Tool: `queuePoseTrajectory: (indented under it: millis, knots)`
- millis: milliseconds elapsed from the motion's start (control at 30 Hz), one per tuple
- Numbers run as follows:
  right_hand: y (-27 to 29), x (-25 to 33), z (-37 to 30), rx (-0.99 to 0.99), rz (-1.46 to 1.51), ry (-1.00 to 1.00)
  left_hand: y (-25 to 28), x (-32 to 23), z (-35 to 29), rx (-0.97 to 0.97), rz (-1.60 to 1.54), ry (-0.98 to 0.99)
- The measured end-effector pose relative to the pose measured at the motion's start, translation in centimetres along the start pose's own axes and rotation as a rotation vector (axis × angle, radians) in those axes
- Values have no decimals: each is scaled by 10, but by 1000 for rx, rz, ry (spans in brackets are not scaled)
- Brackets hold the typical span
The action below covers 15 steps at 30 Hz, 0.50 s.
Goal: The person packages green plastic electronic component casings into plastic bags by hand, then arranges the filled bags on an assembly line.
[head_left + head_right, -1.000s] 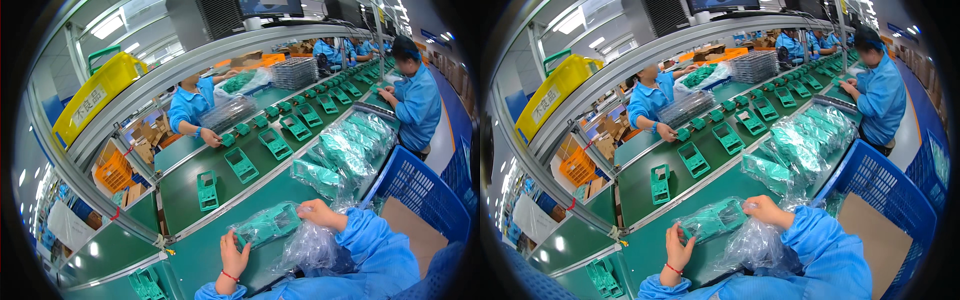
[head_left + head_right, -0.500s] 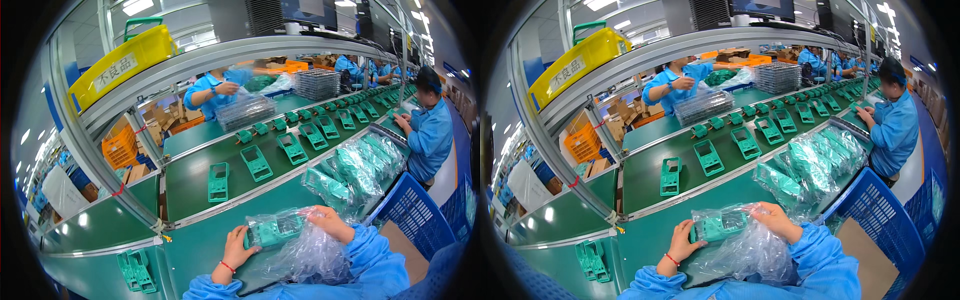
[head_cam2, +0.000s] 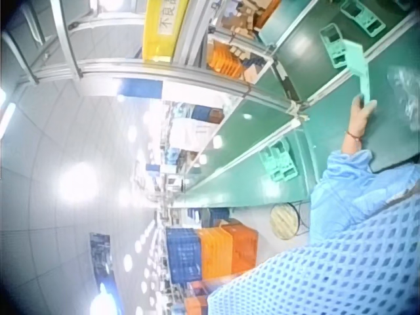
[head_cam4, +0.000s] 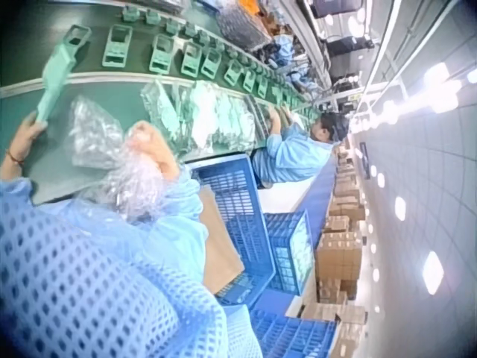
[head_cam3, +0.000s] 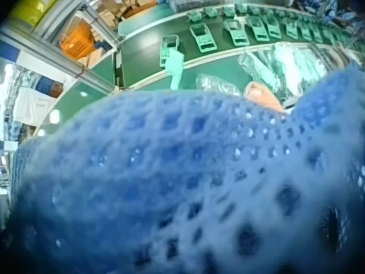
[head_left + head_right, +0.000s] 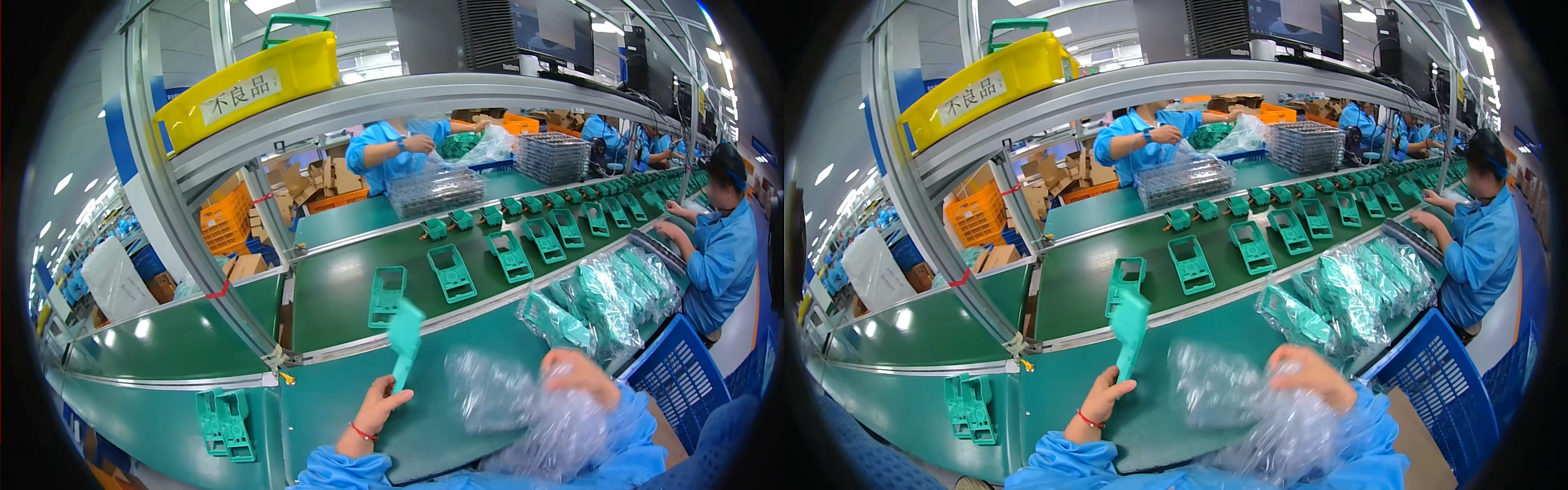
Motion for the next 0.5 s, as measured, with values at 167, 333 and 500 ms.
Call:
queuePoseTrajectory:
  millis: [167,333,500]
  knots:
    - [-62,-45,7,176,-335,-170,-1,1,1,-21,-278,-39]
    - [-50,-65,10,127,-351,-212,6,1,8,-32,-277,-80]
    - [-44,-65,15,65,-349,-109,15,3,9,-100,-253,-49]
Point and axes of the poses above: each hand's wrist, its own z-axis towards the middle knuckle, its own y-axis out of the back of the hand, x = y × z, the point moved 10 cm from there along z, towards the middle knuckle, and after that the axes turned 3 degrees about -x, right-handed, at the moved point
